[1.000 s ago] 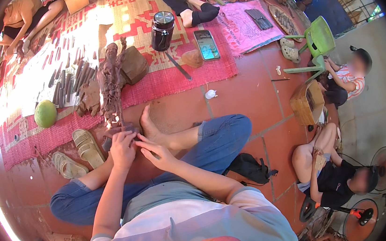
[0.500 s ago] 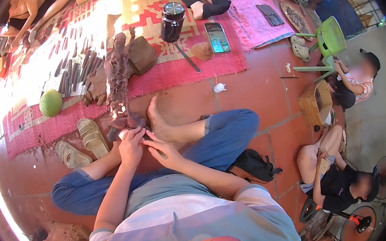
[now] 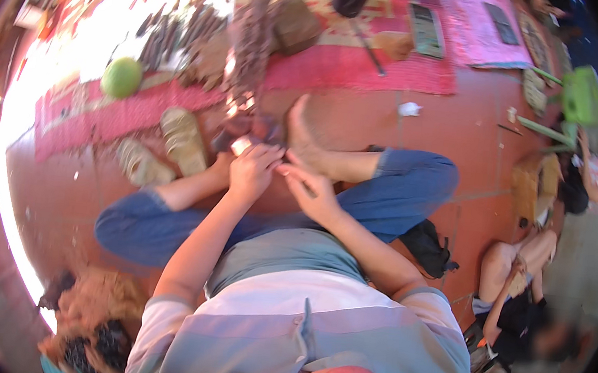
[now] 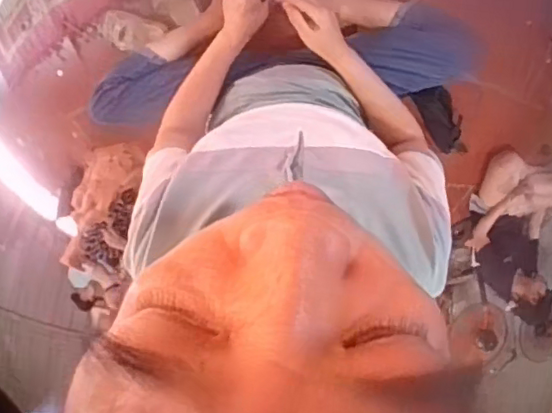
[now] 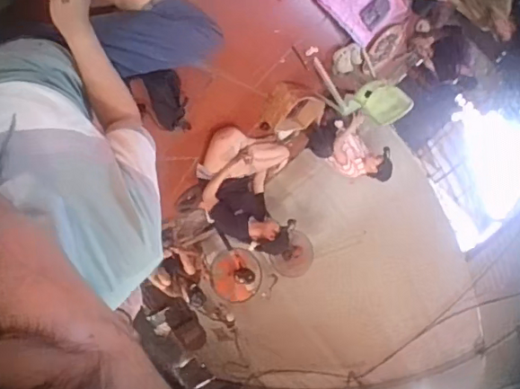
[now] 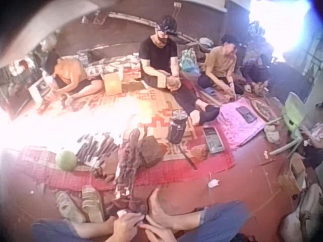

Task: The person sits on the floor and carves a piece of wood using a small knife. They hold the wood in their left hand and use the knife in their right hand to shape the object, occasionally rotating it to access different sides.

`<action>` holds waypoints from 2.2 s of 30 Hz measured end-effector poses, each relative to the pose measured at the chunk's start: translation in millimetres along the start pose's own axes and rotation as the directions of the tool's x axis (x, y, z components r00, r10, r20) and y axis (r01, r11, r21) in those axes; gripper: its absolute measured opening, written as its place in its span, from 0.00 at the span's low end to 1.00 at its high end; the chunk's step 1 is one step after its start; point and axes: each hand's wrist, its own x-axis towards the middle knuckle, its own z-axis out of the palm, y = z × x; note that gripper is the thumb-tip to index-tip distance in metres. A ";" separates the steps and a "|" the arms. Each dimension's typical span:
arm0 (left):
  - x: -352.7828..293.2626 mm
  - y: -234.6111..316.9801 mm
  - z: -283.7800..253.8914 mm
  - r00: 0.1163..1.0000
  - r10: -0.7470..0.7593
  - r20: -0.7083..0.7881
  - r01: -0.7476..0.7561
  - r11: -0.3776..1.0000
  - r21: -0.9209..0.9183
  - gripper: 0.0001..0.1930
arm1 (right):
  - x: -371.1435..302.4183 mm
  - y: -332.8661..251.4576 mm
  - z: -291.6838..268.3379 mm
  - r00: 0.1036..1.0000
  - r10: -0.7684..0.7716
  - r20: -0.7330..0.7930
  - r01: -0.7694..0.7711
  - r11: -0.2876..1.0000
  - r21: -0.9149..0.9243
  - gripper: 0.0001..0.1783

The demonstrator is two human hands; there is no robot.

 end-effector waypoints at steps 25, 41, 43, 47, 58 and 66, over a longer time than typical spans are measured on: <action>-11.4 -0.3 -4.3 0.969 -0.152 -0.194 0.141 0.987 -0.072 0.18 | 14.0 -7.2 12.4 0.964 -0.194 0.181 0.236 0.940 -0.247 0.15; -25.2 -11.7 -1.5 0.981 -0.133 -0.144 0.116 0.986 -0.121 0.17 | 12.1 -21.1 27.3 0.960 -0.190 0.207 0.254 0.902 -0.349 0.16; -16.9 -13.5 -3.1 0.960 -0.106 -0.260 0.078 0.990 -0.116 0.16 | 23.6 -24.2 27.6 0.958 -0.188 0.218 0.249 0.919 -0.305 0.16; -24.7 -4.9 2.1 0.952 -0.269 -0.143 0.238 0.950 -0.203 0.17 | 18.4 -17.0 22.3 0.947 -0.197 0.253 0.269 0.916 -0.296 0.17; -31.9 -0.5 7.7 0.963 -0.261 -0.063 0.245 0.951 -0.190 0.17 | 5.2 -8.0 13.3 0.945 -0.215 0.246 0.277 0.927 -0.253 0.18; -18.4 -6.3 2.6 0.964 -0.242 -0.109 0.215 0.953 -0.214 0.18 | 24.8 -10.7 17.1 0.953 -0.250 0.172 0.281 0.941 -0.189 0.16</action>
